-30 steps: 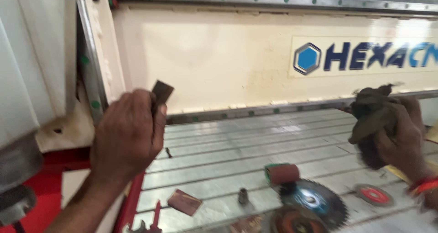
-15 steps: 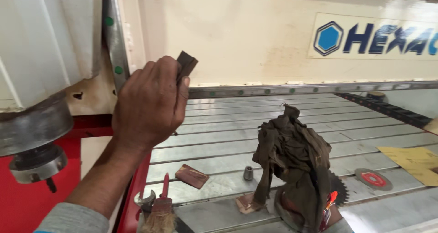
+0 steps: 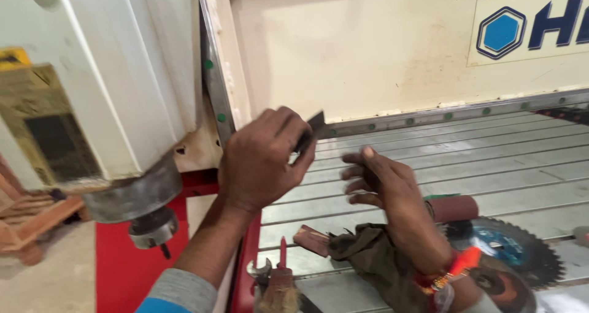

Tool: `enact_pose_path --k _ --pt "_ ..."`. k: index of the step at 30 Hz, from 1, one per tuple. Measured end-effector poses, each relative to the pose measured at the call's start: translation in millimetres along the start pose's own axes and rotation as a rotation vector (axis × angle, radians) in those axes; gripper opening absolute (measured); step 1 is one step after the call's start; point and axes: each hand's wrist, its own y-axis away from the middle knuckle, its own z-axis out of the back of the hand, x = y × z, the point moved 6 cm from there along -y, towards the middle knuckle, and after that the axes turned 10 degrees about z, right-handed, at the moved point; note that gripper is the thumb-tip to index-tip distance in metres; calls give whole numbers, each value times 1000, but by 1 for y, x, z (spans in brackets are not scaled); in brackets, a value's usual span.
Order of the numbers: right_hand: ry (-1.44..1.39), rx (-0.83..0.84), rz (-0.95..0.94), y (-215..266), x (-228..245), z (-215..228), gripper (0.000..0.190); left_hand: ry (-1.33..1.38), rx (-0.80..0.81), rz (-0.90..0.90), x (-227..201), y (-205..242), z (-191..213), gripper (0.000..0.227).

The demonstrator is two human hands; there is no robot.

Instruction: The person wipes the surface and components of a CNC machine using a cloth and a piece of sandpaper.

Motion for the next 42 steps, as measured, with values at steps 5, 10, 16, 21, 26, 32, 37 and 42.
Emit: enact_pose_path --k 5,10,16,21,26,32,37,42 --pt "-262 29 48 -10 24 -64 58 44 115 -82 -8 -3 1 20" --pt "-211 -22 170 -6 16 -51 35 119 243 -184 -15 0 -12 18" --pt "-136 -274 319 -8 15 32 30 89 -178 24 6 3 11 25" --pt "-43 -306 559 -17 26 66 36 179 -106 119 17 4 6 21" --pt "18 -201 542 -18 20 57 24 200 -59 127 21 10 9 20" --pt "46 -118 526 -6 46 42 34 -122 68 -213 7 19 11 30" --pt "34 -210 545 -15 38 58 25 -360 167 -195 10 29 -5 32" --pt "-65 -346 568 -18 20 62 32 -292 70 -197 10 30 -3 26"
